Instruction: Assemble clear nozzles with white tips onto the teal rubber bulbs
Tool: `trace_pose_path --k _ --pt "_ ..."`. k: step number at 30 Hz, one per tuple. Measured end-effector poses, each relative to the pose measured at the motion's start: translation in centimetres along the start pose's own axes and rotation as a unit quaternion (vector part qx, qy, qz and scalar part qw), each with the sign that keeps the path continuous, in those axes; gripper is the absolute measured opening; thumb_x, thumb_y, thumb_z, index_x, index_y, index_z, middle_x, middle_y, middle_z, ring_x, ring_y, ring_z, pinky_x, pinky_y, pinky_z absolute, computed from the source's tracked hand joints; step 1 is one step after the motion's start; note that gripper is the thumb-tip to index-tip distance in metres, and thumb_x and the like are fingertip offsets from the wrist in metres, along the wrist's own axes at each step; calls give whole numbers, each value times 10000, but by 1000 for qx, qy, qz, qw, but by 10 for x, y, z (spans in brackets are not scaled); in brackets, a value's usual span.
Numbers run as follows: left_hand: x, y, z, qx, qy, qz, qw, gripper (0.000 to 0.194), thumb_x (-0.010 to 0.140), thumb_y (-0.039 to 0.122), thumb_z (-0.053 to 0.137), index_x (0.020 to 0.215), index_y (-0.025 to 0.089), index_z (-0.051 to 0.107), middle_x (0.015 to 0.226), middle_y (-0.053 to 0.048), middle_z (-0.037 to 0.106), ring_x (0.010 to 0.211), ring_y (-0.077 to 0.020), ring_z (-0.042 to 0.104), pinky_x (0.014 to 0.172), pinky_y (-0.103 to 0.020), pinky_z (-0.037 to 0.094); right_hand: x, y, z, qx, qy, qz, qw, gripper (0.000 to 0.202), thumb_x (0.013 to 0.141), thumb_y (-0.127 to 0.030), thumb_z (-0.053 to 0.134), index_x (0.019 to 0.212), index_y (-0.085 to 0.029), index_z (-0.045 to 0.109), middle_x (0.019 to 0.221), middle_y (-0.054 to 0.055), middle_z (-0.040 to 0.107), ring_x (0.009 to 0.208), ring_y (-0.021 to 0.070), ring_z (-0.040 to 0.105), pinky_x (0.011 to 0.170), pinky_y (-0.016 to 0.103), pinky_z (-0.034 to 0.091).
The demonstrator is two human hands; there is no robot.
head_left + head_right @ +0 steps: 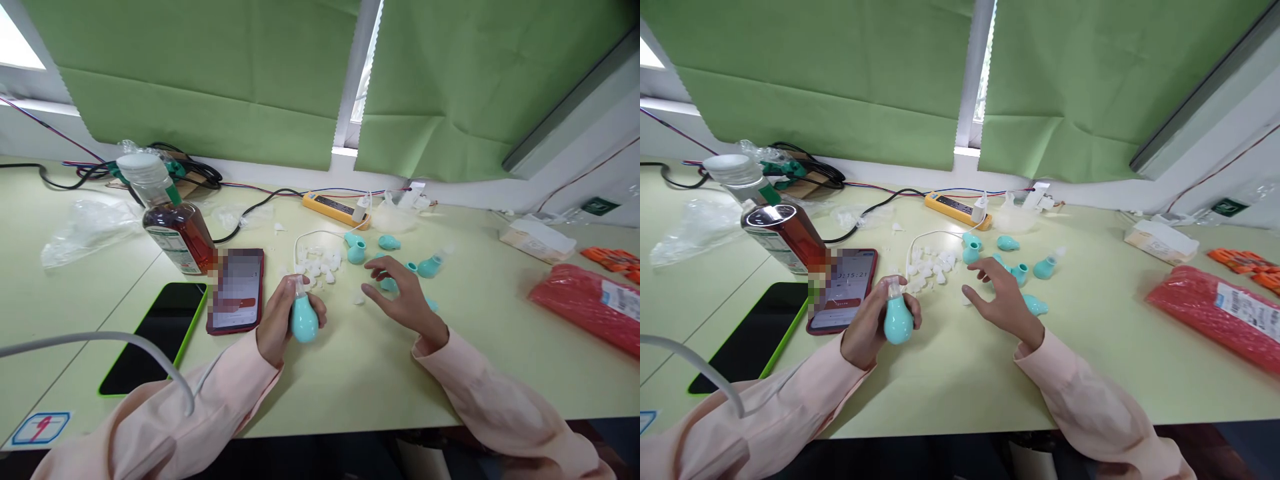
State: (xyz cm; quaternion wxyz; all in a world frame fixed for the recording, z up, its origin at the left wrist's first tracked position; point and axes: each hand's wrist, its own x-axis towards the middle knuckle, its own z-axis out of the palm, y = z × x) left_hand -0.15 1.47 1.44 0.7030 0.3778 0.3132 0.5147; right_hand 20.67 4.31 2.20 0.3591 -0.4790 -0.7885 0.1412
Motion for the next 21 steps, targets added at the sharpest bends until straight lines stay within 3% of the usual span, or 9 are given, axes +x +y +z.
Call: trace_pose_path --k 5,9,12,15,18,21 --pt "-3 -2 0 1 15 -45 999 201 783 403 358 842 210 356 409 63 466 318 -118 443 340 -197 297 7 3 6 -130 -99 -26 986 394 721 -393 507 1064 -209 444 1021 88 486 959 235 449 785 367 387" --pt "-6 -3 1 29 31 -38 998 158 740 301 464 766 218 332 403 73 476 307 -110 428 344 -198 292 21 -5 24 -206 -146 -44 967 476 751 -421 456 1161 -188 389 965 99 521 913 239 474 730 347 394" --pt "-8 -5 2 63 29 -23 997 174 706 290 528 765 184 403 462 47 504 357 -100 451 389 -213 322 35 -5 39 -255 -192 -44 947 386 798 -361 403 1143 -190 428 870 91 557 826 228 509 661 319 390" --pt "-11 -7 3 96 16 -23 995 194 704 312 538 748 130 488 519 8 512 454 -100 474 461 -224 350 42 -3 46 -269 -206 -43 940 247 808 -255 395 995 -175 534 822 85 569 803 215 519 652 305 380" --pt "-14 -10 4 141 4 -15 990 221 727 338 507 766 120 522 518 12 489 479 -91 448 477 -216 338 37 -5 40 -198 -144 -44 969 176 780 -206 435 902 -165 555 824 76 569 790 194 516 680 313 388" --pt "-16 -13 4 193 -5 -4 981 215 728 341 504 766 130 525 496 28 469 457 -81 423 461 -203 317 23 -15 27 37 -68 -24 997 102 718 -223 538 811 -179 547 823 52 574 714 153 524 660 307 430"
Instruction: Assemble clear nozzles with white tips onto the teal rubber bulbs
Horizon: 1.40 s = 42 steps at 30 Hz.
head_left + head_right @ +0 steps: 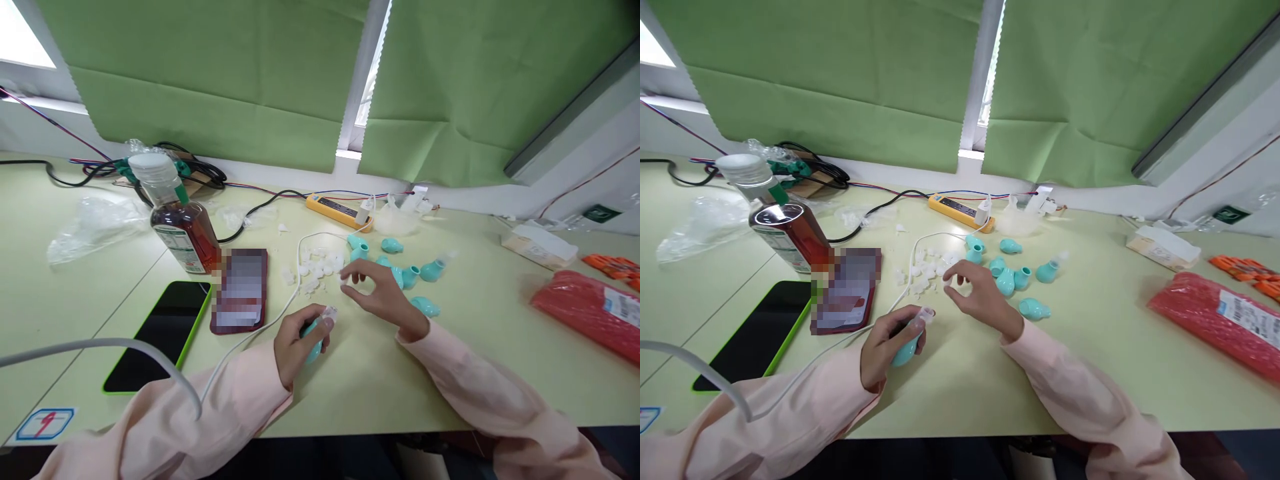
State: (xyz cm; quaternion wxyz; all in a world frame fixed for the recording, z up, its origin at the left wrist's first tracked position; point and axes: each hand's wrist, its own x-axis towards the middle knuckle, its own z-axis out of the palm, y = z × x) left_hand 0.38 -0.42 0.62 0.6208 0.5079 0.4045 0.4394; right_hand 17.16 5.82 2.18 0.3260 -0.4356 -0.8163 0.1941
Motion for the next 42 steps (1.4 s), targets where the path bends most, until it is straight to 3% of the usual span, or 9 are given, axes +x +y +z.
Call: trace_pose_path --k 3,6,13,18,21,27,31,38,42 --pt "-1 -3 0 30 -14 13 999 207 717 341 515 768 140 511 477 39 462 430 -80 419 453 -202 326 -17 -13 -6 240 -8 53 969 210 609 -237 659 785 -184 558 780 31 586 710 150 556 615 296 481" --pt "-1 -7 0 71 -28 30 997 209 691 344 540 726 138 531 463 37 464 430 -84 422 451 -203 334 -28 -19 -7 323 -37 88 941 267 537 -213 708 788 -175 625 729 29 603 678 151 576 583 290 502" --pt "-3 -12 0 147 -35 0 988 301 656 367 564 794 109 637 465 9 497 423 -95 426 420 -205 324 -27 -16 -16 282 -142 43 948 164 514 -201 721 669 -176 676 627 23 617 561 130 568 478 244 462" --pt "-2 -16 2 196 -20 59 979 262 661 358 558 729 133 673 450 7 489 424 -92 381 420 -205 289 -27 -14 -20 191 -188 -14 963 122 600 -287 667 668 -186 673 616 16 604 565 123 568 487 230 443" --pt "1 -18 2 205 -41 100 973 286 684 365 519 669 129 680 411 12 428 415 -84 313 405 -206 242 -28 -13 -19 155 -208 -27 965 139 627 -311 644 659 -178 671 607 14 592 550 113 559 481 218 427" --pt "4 -20 1 222 -73 119 965 338 714 386 473 663 120 676 408 19 375 417 -78 262 398 -211 188 -27 -16 -19 122 -207 -40 970 139 652 -299 622 710 -184 676 608 17 589 529 98 536 465 207 400" --pt "2 -23 1 230 -73 123 963 337 723 378 468 655 120 675 400 18 394 404 -80 274 406 -219 199 -26 -12 -15 181 -221 -12 958 154 600 -297 663 665 -158 676 575 10 583 498 93 523 437 206 392" --pt "0 -16 -1 219 -34 185 957 278 737 336 483 755 128 666 475 -15 502 437 -106 389 435 -230 278 -29 -5 0 331 -130 67 932 185 473 -146 733 650 -168 681 572 8 620 479 99 525 410 215 395" --pt "0 -12 -5 249 -35 207 946 263 753 312 476 741 119 653 475 -17 491 449 -110 408 440 -232 285 -30 -10 3 335 -94 78 934 200 453 -92 730 627 -176 681 560 7 625 493 108 537 437 226 415"
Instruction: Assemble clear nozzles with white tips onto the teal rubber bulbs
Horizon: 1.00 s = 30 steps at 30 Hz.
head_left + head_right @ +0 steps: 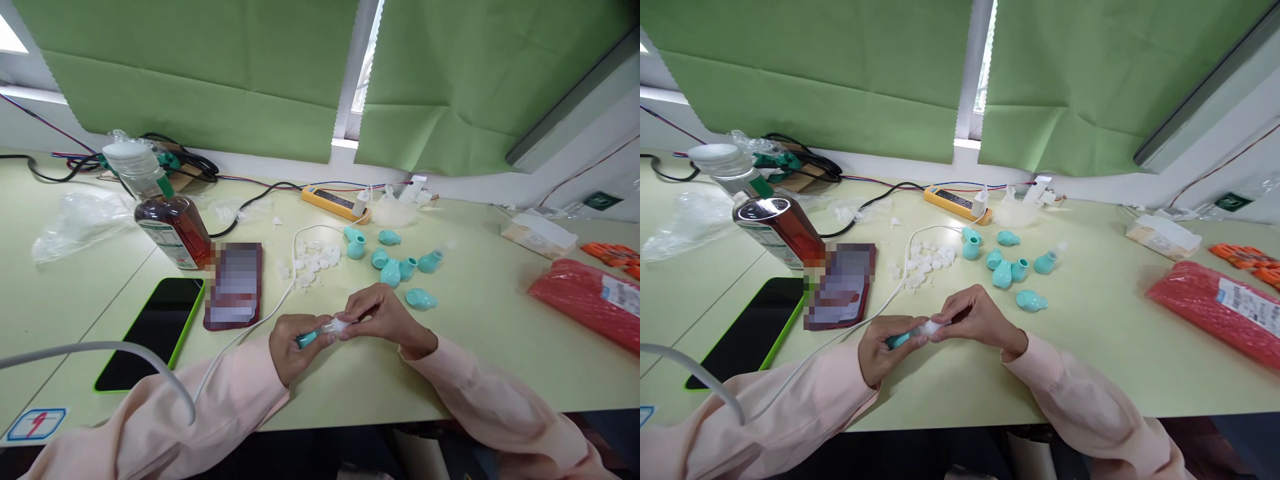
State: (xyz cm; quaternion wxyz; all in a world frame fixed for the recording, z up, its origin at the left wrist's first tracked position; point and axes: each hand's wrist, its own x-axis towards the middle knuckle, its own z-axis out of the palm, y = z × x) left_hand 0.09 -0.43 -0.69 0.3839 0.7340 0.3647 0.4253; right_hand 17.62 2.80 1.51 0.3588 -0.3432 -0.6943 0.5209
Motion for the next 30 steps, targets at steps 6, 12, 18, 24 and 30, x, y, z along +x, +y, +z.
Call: trace_pose_path --k 6,12,18,24,30 --pt "-4 -7 1 61 -17 71 995 232 767 253 465 802 103 638 481 -7 461 438 -93 393 433 -221 278 0 -3 2 -4 -20 1 1000 169 445 -109 735 593 -167 679 548 12 628 492 108 554 435 205 419" --pt "-5 -8 1 71 5 134 988 211 753 219 482 863 100 617 534 -37 537 445 -97 432 431 -220 310 -5 -10 5 -1 9 -9 1000 249 413 -86 742 638 -177 687 536 10 630 460 90 529 415 190 404" --pt "-10 2 -2 18 27 58 998 159 713 235 541 819 145 617 623 -33 623 532 -114 545 498 -208 412 -7 -26 3 71 -16 56 996 290 443 -62 724 699 -191 686 613 17 657 538 106 576 487 191 454" --pt "-9 2 -2 33 33 67 997 181 727 226 518 849 145 626 599 -34 613 508 -111 525 480 -214 399 -6 -18 3 103 -7 46 994 223 500 -34 688 664 -185 678 644 6 658 589 97 588 514 174 463" --pt "-8 5 -1 0 4 51 999 241 744 286 499 902 157 628 584 -25 591 508 -110 500 479 -216 387 -13 -22 16 100 27 12 995 153 529 -47 676 589 -160 592 622 -17 582 581 93 555 523 209 470"
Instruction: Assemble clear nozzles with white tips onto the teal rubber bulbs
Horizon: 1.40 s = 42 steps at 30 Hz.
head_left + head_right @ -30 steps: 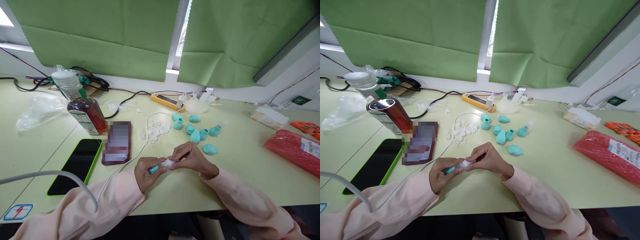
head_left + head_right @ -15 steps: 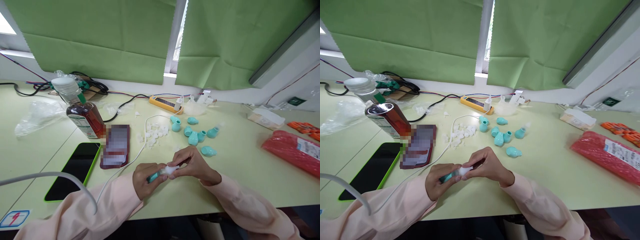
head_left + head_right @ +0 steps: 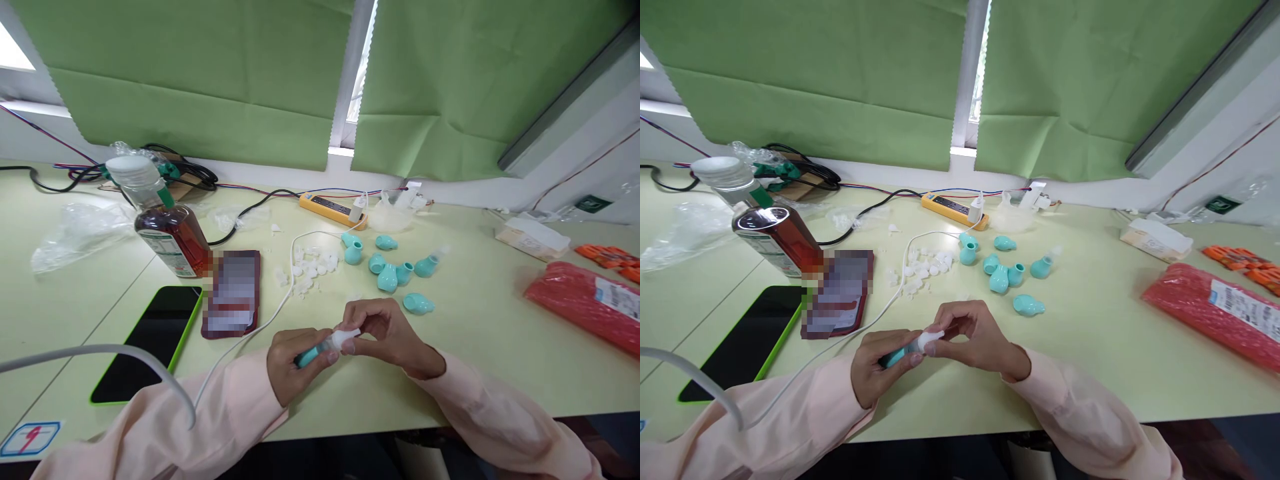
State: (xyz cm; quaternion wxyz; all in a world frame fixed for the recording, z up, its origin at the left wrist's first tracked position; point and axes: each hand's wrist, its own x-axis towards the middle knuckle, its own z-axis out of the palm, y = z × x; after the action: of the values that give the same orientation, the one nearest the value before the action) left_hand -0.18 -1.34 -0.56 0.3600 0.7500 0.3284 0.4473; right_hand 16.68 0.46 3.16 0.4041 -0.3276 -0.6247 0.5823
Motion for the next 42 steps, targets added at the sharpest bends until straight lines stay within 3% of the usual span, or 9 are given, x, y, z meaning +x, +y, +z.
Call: trace_pose_path --k 5,11,16,22,26,30,33,36,42 --pt "-2 -4 -1 -93 15 -4 996 426 769 345 438 1167 195 444 1042 -76 578 917 -206 521 774 -340 419 -19 -41 -21 -90 181 -111 973 94 603 -136 644 623 -180 564 589 -11 558 470 96 521 390 212 425" --pt "-1 -5 1 -91 47 -29 994 312 805 254 385 1078 192 522 1037 -69 578 942 -196 509 789 -352 428 -47 -79 -112 -407 497 -103 760 145 543 -233 677 620 -175 569 602 16 568 479 130 545 457 252 440" --pt "0 -1 2 -45 38 -42 997 253 796 244 405 949 191 599 1010 -58 591 954 -193 515 833 -346 406 -40 -45 -170 -545 442 111 704 174 528 -304 657 549 -167 552 527 8 571 525 172 583 534 278 438" --pt "1 -1 2 -29 37 -33 998 234 793 223 409 901 182 612 958 -63 606 902 -181 541 794 -323 428 -37 -30 -186 -485 394 197 756 275 539 -403 626 632 -151 570 554 64 610 491 169 585 504 266 447" --pt "2 1 0 -19 23 -37 999 231 794 190 403 891 178 612 942 -66 605 893 -174 541 783 -313 430 -37 -43 -176 -603 377 170 682 437 485 -519 628 743 -167 607 592 93 626 604 238 581 542 352 422" --pt "2 0 1 -4 2 -36 999 214 788 169 401 857 165 604 877 -68 610 836 -162 552 740 -292 443 -21 -41 -130 -651 462 -95 594 383 643 -431 569 909 -156 553 858 129 598 794 231 548 678 367 412" --pt "1 -2 4 11 -8 -34 999 198 775 158 408 825 150 600 805 -65 612 776 -152 561 697 -271 446 2 -25 -78 -665 287 -255 641 191 730 -257 518 906 -186 541 889 89 587 846 193 523 728 320 404" --pt "1 -4 6 29 -9 -36 999 192 767 161 409 793 152 599 750 -55 610 728 -148 562 665 -263 441 28 -7 -33 -702 -28 -209 680 227 783 -267 445 978 -184 527 907 94 581 880 220 492 678 316 402" --pt "0 -6 7 35 5 -30 999 189 762 155 407 758 148 596 711 -51 606 694 -141 556 645 -258 432 62 21 -1 -752 -71 -55 653 257 790 -317 424 931 -134 535 844 127 566 852 274 466 650 362 376"
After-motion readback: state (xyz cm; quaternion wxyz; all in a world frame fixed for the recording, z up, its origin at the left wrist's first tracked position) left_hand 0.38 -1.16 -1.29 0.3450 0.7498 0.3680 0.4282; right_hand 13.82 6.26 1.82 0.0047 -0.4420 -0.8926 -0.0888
